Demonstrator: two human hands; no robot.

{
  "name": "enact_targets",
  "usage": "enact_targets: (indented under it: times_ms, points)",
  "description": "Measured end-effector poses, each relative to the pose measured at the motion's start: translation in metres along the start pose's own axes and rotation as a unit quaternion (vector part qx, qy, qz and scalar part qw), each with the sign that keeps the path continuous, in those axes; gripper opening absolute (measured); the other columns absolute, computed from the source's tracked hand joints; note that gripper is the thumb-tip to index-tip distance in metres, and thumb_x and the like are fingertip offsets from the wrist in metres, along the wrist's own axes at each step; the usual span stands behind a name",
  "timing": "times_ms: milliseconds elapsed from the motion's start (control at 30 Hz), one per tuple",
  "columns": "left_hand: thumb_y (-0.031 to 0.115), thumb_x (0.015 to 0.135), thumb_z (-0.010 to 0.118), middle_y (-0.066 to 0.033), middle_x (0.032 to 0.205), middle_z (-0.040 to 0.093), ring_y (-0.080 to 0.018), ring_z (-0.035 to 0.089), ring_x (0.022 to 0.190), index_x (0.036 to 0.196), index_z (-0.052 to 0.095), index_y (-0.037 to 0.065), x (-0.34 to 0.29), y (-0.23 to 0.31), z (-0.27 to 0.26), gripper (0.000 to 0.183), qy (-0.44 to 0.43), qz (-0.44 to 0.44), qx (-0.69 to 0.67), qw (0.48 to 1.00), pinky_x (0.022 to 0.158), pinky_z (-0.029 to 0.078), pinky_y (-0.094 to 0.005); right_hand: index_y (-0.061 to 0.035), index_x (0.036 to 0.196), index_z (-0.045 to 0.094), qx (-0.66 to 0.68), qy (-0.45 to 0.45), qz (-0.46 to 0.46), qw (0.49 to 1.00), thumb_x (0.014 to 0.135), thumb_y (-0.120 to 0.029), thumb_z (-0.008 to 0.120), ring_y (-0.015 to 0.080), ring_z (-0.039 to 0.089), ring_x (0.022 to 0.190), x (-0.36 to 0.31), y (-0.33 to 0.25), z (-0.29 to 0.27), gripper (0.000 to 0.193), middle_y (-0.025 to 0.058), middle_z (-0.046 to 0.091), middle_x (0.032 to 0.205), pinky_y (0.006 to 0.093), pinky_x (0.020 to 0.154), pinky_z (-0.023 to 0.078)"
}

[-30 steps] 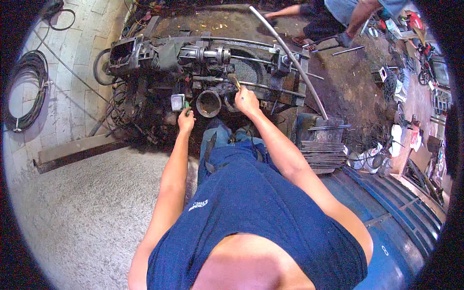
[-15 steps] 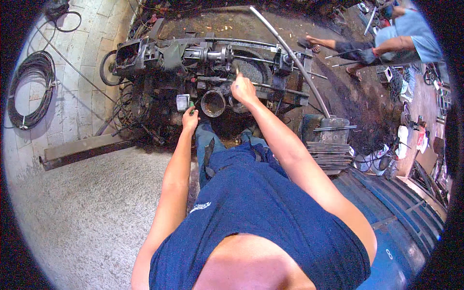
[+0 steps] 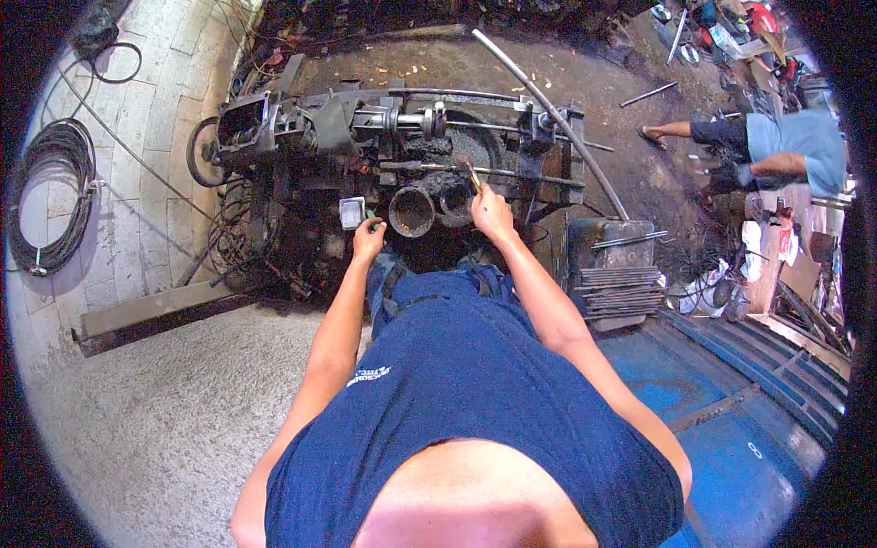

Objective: Bending long metal rods using a specialized fabrication machine.

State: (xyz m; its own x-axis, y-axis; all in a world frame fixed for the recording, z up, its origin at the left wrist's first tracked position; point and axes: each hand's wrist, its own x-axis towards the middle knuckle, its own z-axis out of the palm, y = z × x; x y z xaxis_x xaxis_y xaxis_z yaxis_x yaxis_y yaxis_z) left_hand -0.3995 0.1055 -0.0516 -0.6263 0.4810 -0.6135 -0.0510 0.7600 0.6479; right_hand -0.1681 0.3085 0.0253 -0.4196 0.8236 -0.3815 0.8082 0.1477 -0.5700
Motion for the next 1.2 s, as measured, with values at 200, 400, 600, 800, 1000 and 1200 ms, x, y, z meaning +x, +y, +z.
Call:
enact_targets:
  times_ms: [200,400,600,800,1000,1200]
  points:
    - [0.035,0.082,0.064,-0.0174,0.102,0.067,-0.0332,0.062,0.100,0.107,0.068,0.013,-0.004,0.003,0.000,0.033,0.053,0.073,0.091,0.992,0.087,0.047,-0.0380,-0.0026,0.128,0.049,0.014,0.006,0.019,1.000,0.088,-0.023,0.043,0.0466,0.062,0.087,-0.007,-0.011,0.003,0.046,0.0313,0.063,0.089,0.0539,0.080,0.048]
    - [0.033,0.082,0.063,-0.0168,0.102,0.066,-0.0324,0.062,0.099,0.107,0.068,0.014,-0.003,-0.006,0.005,0.031,0.067,0.121,0.107,0.984,0.087,0.048,-0.0386,-0.0022,0.127,0.050,0.003,0.014,-0.003,1.000,0.087,-0.022,0.045,0.0471,0.061,0.087,-0.004,-0.003,0.004,0.045,0.0322,0.062,0.087,0.0538,0.079,0.047]
    - [0.029,0.083,0.062,-0.0159,0.096,0.067,-0.0233,0.067,0.077,0.109,0.067,0.012,0.002,-0.022,0.007,0.031,0.033,0.039,0.049,0.997,0.078,0.050,-0.0364,0.0016,0.120,0.051,0.016,0.022,-0.051,0.998,0.087,-0.021,0.045,0.0475,0.062,0.080,0.001,-0.037,-0.010,0.040,0.0309,0.063,0.082,0.0561,0.074,0.049]
    - [0.022,0.085,0.062,-0.0059,0.076,0.064,-0.0142,0.061,0.062,0.109,0.066,0.010,-0.011,-0.003,0.007,0.027,0.044,0.061,0.051,0.996,0.063,0.049,-0.0304,0.0088,0.130,0.040,-0.015,0.101,-0.096,0.990,0.085,-0.018,0.047,0.0441,0.064,0.076,0.062,-0.074,-0.024,0.053,0.0277,0.064,0.080,0.0538,0.072,0.050]
    - [0.024,0.086,0.061,-0.0110,0.080,0.066,-0.0193,0.064,0.063,0.110,0.065,0.010,-0.013,0.006,0.008,0.028,0.023,0.037,0.034,0.998,0.065,0.050,-0.0350,0.0138,0.131,0.037,-0.111,0.089,-0.113,0.983,0.083,-0.011,0.047,0.0380,0.067,0.081,0.101,-0.085,-0.019,0.055,0.0249,0.066,0.085,0.0477,0.072,0.053]
    - [0.024,0.086,0.062,-0.0112,0.081,0.066,-0.0191,0.064,0.064,0.110,0.066,0.011,-0.002,-0.013,0.008,0.027,0.033,0.025,0.010,0.999,0.065,0.050,-0.0335,0.0106,0.127,0.043,-0.123,0.063,-0.107,0.985,0.081,-0.009,0.047,0.0406,0.066,0.081,0.072,-0.098,-0.009,0.050,0.0266,0.065,0.083,0.0495,0.073,0.052]
